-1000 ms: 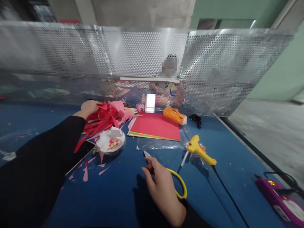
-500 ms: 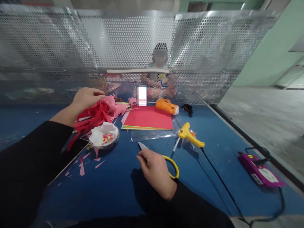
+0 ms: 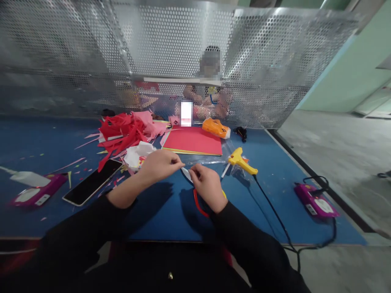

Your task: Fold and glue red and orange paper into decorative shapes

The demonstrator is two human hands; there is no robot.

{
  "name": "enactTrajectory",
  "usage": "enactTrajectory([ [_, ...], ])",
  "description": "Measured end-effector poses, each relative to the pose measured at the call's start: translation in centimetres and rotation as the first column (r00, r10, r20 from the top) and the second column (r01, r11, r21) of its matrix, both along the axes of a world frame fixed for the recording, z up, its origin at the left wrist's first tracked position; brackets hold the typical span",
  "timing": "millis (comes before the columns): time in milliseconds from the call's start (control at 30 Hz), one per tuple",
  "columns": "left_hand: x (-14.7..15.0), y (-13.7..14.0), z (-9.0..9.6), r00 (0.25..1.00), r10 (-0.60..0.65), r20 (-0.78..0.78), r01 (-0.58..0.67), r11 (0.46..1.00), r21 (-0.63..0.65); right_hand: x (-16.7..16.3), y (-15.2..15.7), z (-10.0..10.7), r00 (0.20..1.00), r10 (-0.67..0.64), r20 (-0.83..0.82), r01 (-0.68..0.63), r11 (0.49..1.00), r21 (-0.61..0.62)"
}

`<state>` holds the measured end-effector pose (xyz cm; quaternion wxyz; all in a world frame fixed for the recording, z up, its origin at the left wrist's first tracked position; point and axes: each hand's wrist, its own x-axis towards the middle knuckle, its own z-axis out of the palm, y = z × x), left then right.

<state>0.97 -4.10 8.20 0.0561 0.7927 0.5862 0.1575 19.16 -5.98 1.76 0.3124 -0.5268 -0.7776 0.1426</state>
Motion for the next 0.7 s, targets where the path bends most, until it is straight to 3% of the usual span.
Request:
enactTrajectory([
  [133, 0.9, 1.2, -3.3, 0.999, 0.022, -0.048, -0.025, 0.996, -0.08, 0.9, 3.2, 2.1, 0.984, -0.04, 0.173, 0.033, 0.999, 0.043],
  [267, 2.2, 3.3, -5.6, 0.992, 0.086, -0.094, -0.089, 0.995, -0.032, 0.3, 7.7, 3.2, 0.92, -0.059, 0.387, 0.04, 0.998, 0.056],
  [467, 2.0, 4.7, -7.3, 0.985, 0.112, -0.134, -0.104, 0.992, 0.065, -1.7, 12.0, 2.2, 0.775, 0.032, 0.631, -0.032, 0.999, -0.012],
  [700, 0.9, 5.0, -8.4, 0.981, 0.127, -0.145, -0.116, 0.99, 0.082, -3.7, 13.9, 1.5, 0.657, 0.127, 0.743, -0.14, 0.989, -0.046],
])
